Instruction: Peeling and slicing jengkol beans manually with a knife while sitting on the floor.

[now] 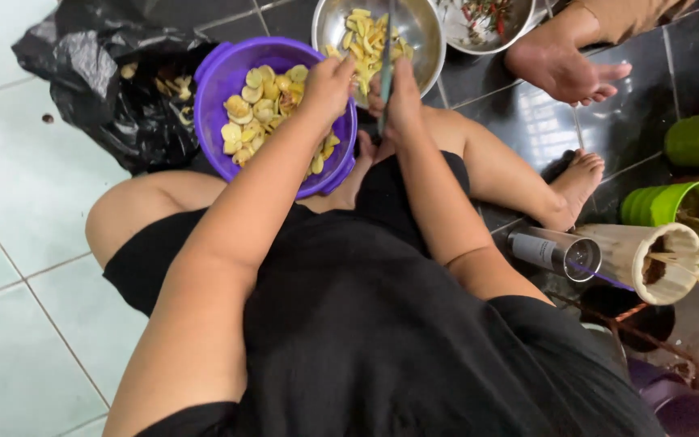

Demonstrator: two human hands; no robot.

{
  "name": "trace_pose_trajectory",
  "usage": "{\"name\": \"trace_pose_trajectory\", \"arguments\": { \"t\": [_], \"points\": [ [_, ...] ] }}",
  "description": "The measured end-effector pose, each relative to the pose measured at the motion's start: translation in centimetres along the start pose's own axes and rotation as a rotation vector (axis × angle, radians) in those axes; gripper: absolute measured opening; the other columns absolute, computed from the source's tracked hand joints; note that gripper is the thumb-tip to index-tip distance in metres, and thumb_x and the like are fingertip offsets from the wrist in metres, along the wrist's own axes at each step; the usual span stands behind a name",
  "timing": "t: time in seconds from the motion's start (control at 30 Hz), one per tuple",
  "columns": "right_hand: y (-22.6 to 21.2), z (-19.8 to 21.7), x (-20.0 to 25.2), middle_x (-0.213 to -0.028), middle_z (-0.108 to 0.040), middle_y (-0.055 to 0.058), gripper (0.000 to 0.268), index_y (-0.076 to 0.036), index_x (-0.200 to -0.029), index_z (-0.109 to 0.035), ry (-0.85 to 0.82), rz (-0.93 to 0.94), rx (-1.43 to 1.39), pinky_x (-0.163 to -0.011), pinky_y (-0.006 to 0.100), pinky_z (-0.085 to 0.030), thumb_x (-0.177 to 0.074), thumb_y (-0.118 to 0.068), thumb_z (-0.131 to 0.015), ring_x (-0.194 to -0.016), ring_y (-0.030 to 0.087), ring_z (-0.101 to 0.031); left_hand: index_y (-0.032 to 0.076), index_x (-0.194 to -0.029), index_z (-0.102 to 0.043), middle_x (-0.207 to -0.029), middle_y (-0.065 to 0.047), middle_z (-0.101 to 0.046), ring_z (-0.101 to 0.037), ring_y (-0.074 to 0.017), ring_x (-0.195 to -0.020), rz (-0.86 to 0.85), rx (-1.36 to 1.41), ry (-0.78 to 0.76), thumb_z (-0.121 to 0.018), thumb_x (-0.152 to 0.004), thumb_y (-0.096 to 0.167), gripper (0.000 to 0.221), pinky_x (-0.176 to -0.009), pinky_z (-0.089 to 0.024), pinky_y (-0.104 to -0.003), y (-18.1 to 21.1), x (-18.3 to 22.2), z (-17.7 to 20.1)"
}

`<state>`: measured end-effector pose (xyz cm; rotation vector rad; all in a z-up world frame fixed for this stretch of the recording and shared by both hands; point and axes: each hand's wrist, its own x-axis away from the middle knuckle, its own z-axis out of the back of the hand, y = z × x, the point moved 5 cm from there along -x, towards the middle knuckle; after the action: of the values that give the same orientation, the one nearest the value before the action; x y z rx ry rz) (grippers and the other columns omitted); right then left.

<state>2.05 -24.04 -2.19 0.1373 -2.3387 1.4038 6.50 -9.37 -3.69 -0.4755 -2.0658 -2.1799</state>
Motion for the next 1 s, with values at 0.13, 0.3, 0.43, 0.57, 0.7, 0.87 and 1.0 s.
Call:
{"name": "trace_pose_trajectory", "arguments": {
  "t": [0.13, 0.3, 0.43, 0.57, 0.7, 0.87, 1.0],
  "points": [
    [1.0, 4.8, -3.4, -0.075, -0.054, 0.008, 0.062, -0.021, -0.140, -0.047, -0.126, -0.038, -0.255, -0.044, 0.024, -0.025, -0.095, -0.063, -0.049, -0.050, 0.011, -0.040, 0.012, -0.136, -0.062, -0.081, 0.000, -0.068, -0.059, -0.0069, -0.054, 0.020, -0.116, -0.164, -0.053, -0.097, 0.044, 0.051, -0.043, -0.047, -0.022, 3.5, -1.2, -0.7],
    [0.9, 6.2, -3.5, -0.080, -0.058, 0.010, 0.079, -0.036, -0.163, -0.025, -0.063, 0.022, -0.248, -0.047, 0.025, -0.025, -0.094, -0.059, -0.054, -0.054, 0.012, -0.040, 0.003, -0.131, -0.065, -0.102, -0.008, -0.070, -0.067, -0.0171, -0.078, -0.358, -0.614, -0.010, -0.061, -0.099, 0.019, 0.035, -0.076, -0.058, -0.030, 2.5, 1.1, 4.8],
    [2.1, 6.1, -4.3, -0.078, -0.058, 0.009, 0.060, -0.018, -0.152, -0.047, -0.114, 0.050, -0.258, -0.046, 0.026, -0.025, -0.100, -0.047, -0.058, -0.051, 0.012, -0.038, 0.006, -0.096, -0.077, -0.090, -0.013, -0.068, -0.062, -0.0321, -0.083, -0.429, -0.741, 0.128, -0.062, -0.091, 0.009, 0.016, -0.079, -0.053, -0.043, -2.5, 4.6, 8.2],
    [2.1, 4.6, -3.5, -0.076, -0.055, 0.007, 0.044, -0.019, -0.144, -0.056, -0.091, 0.101, -0.094, -0.048, 0.025, -0.024, -0.106, -0.040, -0.052, -0.051, 0.011, -0.036, 0.005, -0.088, -0.075, -0.098, -0.012, -0.071, -0.061, -0.0371, -0.090, -0.409, -0.945, 0.055, -0.069, -0.085, 0.011, 0.009, -0.082, -0.053, -0.047, -5.6, 6.5, 7.3],
    [2.1, 4.2, -3.2, -0.074, -0.055, 0.006, 0.033, -0.016, -0.132, -0.062, -0.042, 0.102, -0.023, -0.046, 0.025, -0.025, -0.106, -0.034, -0.053, -0.049, 0.011, -0.038, 0.003, -0.099, -0.075, -0.117, -0.018, -0.059, -0.047, -0.0353, -0.108, -0.349, -1.210, 0.032, -0.082, -0.080, 0.027, 0.031, -0.092, -0.044, -0.047, -7.7, 5.2, 4.9],
    [1.4, 3.7, -2.3, -0.076, -0.054, 0.005, 0.030, -0.015, -0.131, -0.061, -0.065, 0.139, 0.009, -0.046, 0.024, -0.027, -0.108, -0.030, -0.050, -0.050, 0.010, -0.038, 0.003, -0.092, -0.074, -0.121, -0.020, -0.057, -0.043, -0.0383, -0.114, -0.439, -1.163, 0.130, -0.075, -0.077, 0.012, 0.018, -0.097, -0.039, -0.051, -8.7, 5.0, 3.7],
    [0.7, 2.3, -1.4, -0.072, -0.056, 0.004, 0.055, -0.012, -0.145, -0.053, -0.073, 0.198, 0.145, -0.045, 0.024, -0.030, -0.104, -0.048, -0.046, -0.049, 0.010, -0.041, 0.010, -0.084, -0.074, -0.099, -0.010, -0.060, -0.050, -0.0311, -0.101, -0.523, -1.081, 0.194, -0.076, -0.074, 0.011, 0.010, -0.101, -0.039, -0.044, -8.5, 5.9, 4.2]
  ]
}}
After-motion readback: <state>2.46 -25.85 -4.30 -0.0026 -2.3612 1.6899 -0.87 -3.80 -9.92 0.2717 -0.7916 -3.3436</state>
